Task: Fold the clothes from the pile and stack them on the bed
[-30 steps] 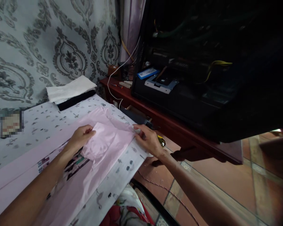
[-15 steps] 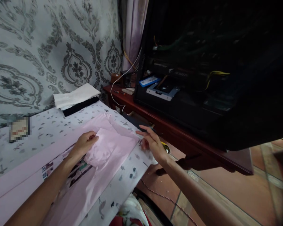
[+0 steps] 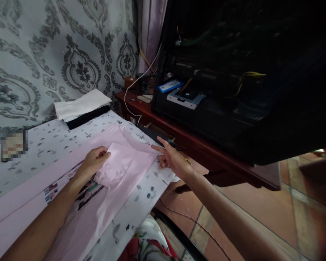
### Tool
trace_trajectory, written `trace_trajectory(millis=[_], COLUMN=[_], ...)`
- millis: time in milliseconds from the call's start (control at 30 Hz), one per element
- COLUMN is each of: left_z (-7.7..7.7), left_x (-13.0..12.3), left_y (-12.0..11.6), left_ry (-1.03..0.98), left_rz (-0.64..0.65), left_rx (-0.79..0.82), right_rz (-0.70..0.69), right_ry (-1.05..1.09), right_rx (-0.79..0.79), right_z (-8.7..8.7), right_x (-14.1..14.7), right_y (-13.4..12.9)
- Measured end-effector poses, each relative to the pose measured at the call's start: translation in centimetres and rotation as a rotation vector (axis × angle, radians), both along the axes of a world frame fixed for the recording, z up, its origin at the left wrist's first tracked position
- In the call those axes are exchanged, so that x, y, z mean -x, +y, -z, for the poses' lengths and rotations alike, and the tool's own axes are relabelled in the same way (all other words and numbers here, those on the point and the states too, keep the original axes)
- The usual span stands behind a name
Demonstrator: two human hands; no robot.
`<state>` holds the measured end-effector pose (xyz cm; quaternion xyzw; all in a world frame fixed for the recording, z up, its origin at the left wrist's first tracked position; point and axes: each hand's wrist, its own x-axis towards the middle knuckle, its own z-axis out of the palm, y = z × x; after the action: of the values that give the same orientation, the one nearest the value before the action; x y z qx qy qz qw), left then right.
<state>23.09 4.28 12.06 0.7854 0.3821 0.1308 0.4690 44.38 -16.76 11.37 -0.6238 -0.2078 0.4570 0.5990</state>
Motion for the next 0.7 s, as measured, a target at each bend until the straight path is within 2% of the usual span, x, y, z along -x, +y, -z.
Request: trace_trajectory(millis=[333,533,700], left_z=[0.3,0.5,0.5], left_x=[0.0,0.0,-0.1], left_y=[0.2,0.3,0.3], left_ry=[-0.014,-0.027,-0.049], left_rz=[0.007,0.010,0.024], left_rx=[0.008,0.015,0.027], right_rz=[-0.065,-0.079,-0.045], right_ry=[0.098,-0.008,0.072], right_rx=[0.035,0.038,0.014], right_z=[-0.7,0.1,0.7], right_x=[0.4,0.0,-0.3], right_y=[-0.1,-0.2,-0.1])
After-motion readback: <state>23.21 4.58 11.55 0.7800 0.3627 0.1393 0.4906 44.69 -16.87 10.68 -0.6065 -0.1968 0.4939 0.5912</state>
